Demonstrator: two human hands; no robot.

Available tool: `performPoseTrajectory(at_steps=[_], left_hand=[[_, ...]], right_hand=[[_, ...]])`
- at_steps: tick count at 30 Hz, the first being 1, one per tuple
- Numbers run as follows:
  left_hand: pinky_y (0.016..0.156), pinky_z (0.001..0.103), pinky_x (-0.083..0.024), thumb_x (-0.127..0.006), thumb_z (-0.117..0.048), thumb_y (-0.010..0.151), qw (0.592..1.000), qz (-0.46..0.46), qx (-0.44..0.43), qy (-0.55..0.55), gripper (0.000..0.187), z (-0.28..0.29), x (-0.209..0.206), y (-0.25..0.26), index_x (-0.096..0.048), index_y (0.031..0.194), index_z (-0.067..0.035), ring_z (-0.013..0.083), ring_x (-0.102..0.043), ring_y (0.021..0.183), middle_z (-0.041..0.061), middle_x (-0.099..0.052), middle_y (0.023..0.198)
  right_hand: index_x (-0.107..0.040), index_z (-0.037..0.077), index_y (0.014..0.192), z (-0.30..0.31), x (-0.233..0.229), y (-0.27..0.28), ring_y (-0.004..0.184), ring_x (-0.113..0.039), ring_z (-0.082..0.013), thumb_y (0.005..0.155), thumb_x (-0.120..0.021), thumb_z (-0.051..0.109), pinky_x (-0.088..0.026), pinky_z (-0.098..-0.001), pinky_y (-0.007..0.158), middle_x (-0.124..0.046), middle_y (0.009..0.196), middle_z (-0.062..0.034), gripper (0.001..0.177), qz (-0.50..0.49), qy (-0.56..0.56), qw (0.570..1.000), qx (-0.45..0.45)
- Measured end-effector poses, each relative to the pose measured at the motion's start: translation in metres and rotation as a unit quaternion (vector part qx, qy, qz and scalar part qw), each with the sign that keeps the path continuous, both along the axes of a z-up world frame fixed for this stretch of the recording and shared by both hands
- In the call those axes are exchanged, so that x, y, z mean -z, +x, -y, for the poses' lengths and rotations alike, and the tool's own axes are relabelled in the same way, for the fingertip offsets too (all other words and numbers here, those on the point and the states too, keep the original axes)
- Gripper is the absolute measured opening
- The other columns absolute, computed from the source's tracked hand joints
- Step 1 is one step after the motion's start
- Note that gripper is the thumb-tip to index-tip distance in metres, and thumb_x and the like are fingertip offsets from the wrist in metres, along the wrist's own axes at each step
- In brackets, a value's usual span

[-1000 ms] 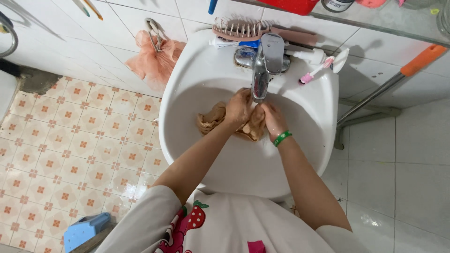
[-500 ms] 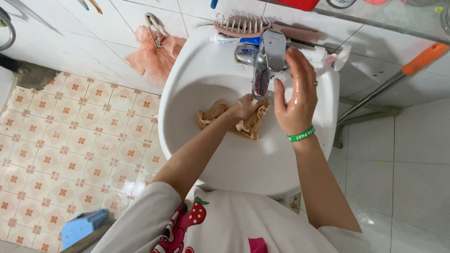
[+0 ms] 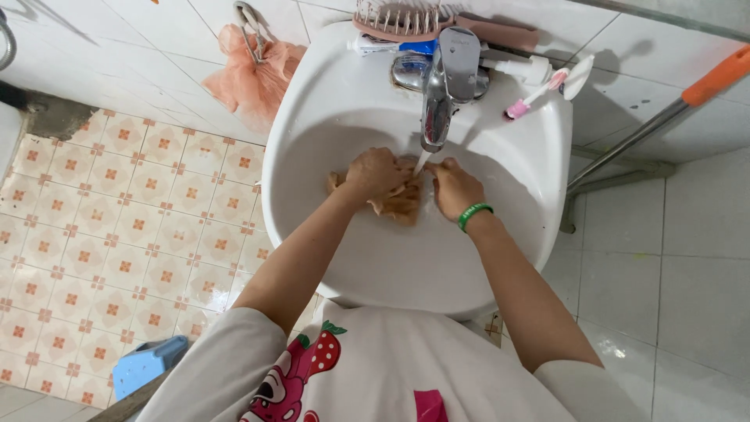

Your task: Hand-washing a small tan piece of cloth in a bathroom sink with running water.

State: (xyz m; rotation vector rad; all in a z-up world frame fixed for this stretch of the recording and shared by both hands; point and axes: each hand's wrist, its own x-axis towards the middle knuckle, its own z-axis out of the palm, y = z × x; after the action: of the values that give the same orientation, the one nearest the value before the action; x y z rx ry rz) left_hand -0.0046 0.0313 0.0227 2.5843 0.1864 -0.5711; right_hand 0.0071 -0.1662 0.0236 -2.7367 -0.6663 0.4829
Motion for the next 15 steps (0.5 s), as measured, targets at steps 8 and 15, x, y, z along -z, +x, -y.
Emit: performPoseTrajectory(at_steps=[8,15], left_hand=[[0.080,0.042,-0.063,-0.074,-0.027,0.078,0.981,-0.113,0.121,0.102,0.035,-0.024,0.015,-0.027,-0.074,0.105,-0.005,0.0271,-0.075,0.091,0.013,-0.075,0.097],[0.087,0.045,-0.058,-0.073,-0.026,0.078,0.971,-0.139,0.153,0.119,0.030,-0.037,0.007,-0.047,-0.077,0.098,-0.004,0.0278,-0.072,0.089,0.012,-0.075,0.094]], right_hand=[[-0.054,0.011,0.137,-0.017,0.036,0.001,0.114,-0.061,-0.0283,0.088,-0.059,0.003,-0.057,-0.0432,0.089,-0.045,0.139,-0.0084,0.050,-0.028,-0.157,0.985,-0.071],[-0.031,0.009,0.159,-0.026,0.033,-0.005,0.106,-0.065,-0.0280,0.098,-0.055,0.010,-0.058,-0.0395,0.081,-0.046,0.135,-0.0169,0.066,0.022,-0.266,0.951,-0.154]])
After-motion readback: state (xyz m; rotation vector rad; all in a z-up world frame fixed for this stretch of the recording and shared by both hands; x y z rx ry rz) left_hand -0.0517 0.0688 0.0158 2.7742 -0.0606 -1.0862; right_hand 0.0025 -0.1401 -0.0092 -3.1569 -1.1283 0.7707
